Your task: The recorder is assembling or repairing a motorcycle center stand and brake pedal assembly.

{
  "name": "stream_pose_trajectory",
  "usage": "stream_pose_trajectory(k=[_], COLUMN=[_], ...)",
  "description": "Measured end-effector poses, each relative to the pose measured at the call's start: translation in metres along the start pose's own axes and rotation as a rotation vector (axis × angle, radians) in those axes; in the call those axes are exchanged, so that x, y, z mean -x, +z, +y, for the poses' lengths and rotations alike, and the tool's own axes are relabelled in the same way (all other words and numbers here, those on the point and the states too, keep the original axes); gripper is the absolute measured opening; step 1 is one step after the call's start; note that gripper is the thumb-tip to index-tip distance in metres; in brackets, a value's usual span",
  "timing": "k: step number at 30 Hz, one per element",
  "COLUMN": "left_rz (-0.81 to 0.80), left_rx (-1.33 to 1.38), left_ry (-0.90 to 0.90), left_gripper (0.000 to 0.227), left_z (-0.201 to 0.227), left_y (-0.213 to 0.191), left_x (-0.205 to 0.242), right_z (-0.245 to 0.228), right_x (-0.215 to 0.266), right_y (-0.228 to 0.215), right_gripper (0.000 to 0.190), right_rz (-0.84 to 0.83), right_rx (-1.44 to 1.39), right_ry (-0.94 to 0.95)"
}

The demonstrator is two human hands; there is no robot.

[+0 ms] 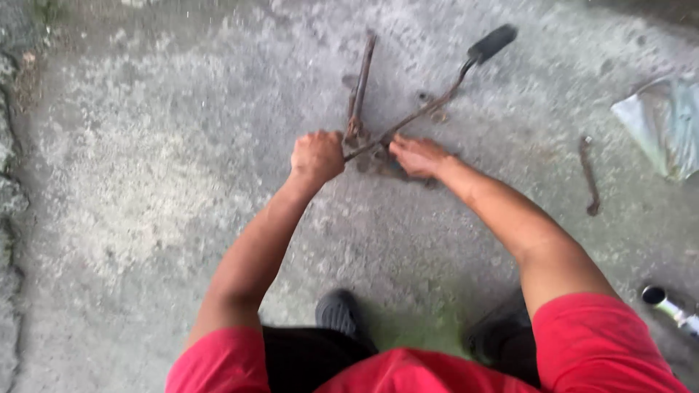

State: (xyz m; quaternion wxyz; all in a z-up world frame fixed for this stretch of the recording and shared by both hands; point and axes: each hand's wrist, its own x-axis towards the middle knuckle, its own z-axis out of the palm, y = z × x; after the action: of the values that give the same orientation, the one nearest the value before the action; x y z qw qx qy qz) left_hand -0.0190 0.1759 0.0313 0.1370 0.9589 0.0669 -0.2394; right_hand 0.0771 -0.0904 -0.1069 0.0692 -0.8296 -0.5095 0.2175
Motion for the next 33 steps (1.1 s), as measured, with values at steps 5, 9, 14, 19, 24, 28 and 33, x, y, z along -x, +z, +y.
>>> stream_pose_trajectory(k=[5,9,14,19,24,28,33], left_rz=[-0.154,-0.153,-0.124,-0.11,-0.116,-0.11,-0.087], left_rx=[-0.062,-0.087,-0.031,-0.082,-0.068,-0.063,-0.049], left_ry=[-0.115,-0.16,-0.199,-0.234,-0.207,-0.213,-0.237], left_gripper=[0.029,0.03,0.032,0.031,0.027,0.026,0.026], left_z=[0.02,0.03,0.044,0.027,0.014,0.022,0.037], left_y=[-0.012,-0.003,0.01,0.002,-0.001,0.013,0.011], left_x=[0.009,0.008,0.02,-0.004,-0.007,0.005,0.013], right_z=[0.007,0.018,0.014,-0.002,0.014,0.013,-0.036], right_x=[0.0,0.001,0.017,0.036,0.048,0.041,-0.006], right_y=[-0.048,-0.073,-0.022,0.012,0.019,0.028,0.025], right_gripper=[0.041,0.026,0.014,0.022,0.039,0.032,0.048], right_rz=[-0.237,-0.215,0.349,0.533,0.622,0.629,0.596], right_rx=[0.087,0.221,-0.2,-0.166,-0.171,-0.359,-0.613], right_ry=[-0.011,-0.044,-0.155,-0.069,-0.161,0.041,0.259])
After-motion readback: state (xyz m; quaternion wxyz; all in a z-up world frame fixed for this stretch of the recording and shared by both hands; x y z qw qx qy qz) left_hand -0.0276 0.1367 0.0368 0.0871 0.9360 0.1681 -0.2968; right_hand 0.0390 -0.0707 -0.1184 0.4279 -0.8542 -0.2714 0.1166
